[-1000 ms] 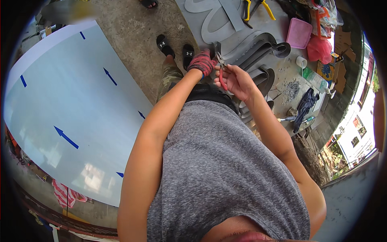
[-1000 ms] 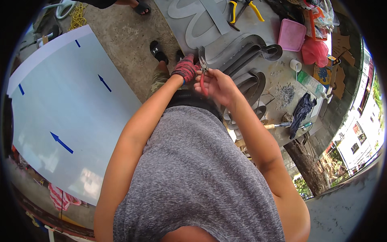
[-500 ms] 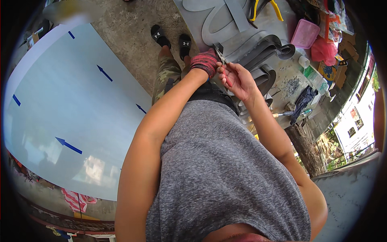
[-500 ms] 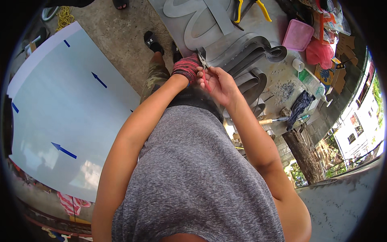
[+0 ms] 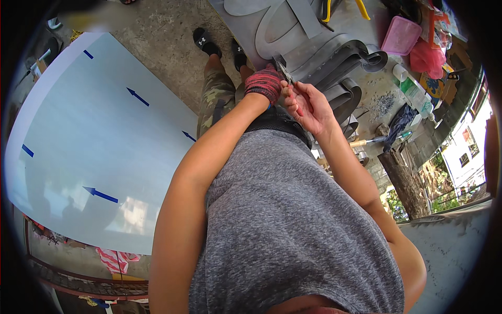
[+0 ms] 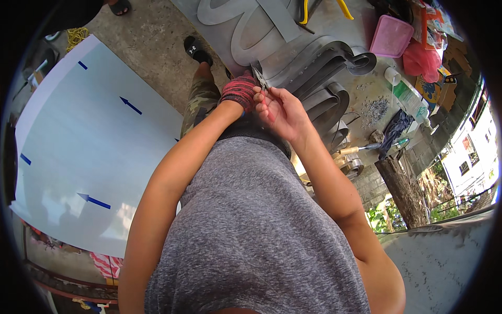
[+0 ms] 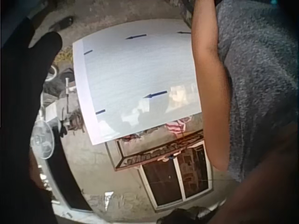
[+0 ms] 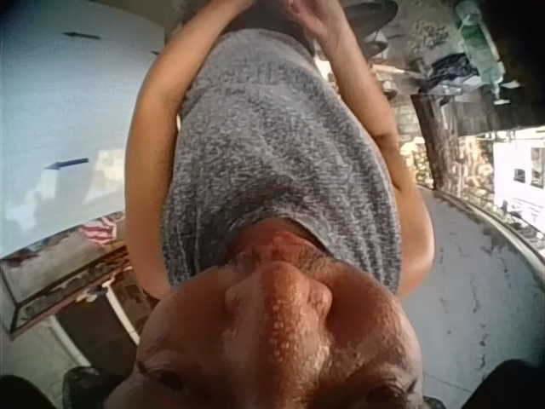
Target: Fabricating and assembling metal channel letters for a sign.
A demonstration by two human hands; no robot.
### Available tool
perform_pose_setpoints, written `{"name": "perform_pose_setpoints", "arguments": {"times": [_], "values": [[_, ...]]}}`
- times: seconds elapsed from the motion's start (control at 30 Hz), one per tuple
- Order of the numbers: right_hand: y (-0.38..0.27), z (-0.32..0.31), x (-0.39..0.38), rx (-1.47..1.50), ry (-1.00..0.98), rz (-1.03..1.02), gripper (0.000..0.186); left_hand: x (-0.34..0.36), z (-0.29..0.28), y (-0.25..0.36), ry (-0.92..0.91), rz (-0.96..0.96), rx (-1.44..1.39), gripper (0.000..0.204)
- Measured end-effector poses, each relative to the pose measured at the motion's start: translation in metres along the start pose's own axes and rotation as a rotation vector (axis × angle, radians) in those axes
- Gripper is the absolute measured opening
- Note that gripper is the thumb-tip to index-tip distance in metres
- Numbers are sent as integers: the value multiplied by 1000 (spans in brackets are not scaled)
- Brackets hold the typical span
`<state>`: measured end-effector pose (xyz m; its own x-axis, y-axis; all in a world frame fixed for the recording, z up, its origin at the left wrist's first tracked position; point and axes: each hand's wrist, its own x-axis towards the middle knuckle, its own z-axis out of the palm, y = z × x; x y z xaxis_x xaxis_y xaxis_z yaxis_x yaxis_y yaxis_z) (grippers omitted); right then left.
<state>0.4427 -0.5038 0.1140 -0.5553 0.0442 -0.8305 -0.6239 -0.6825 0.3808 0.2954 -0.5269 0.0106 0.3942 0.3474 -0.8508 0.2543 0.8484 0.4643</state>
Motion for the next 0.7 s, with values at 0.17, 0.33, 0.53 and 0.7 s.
{"name": "perform_pose_setpoints", "arguments": {"times": [0.17,0.33,0.53,0.7], "values": [[-3,0,0,-8,42,19,34,1,-3,2,-36,-17,108,112],[-3,1,-1,14,-1,51,34,-7,-3,10,-46,-59,50,69],[0,0,2,50,-25,50,34,-5,-1,15,106,-80,345,43],[-1,0,2,31,3,48,35,-2,1,12,144,-145,408,33]]}}
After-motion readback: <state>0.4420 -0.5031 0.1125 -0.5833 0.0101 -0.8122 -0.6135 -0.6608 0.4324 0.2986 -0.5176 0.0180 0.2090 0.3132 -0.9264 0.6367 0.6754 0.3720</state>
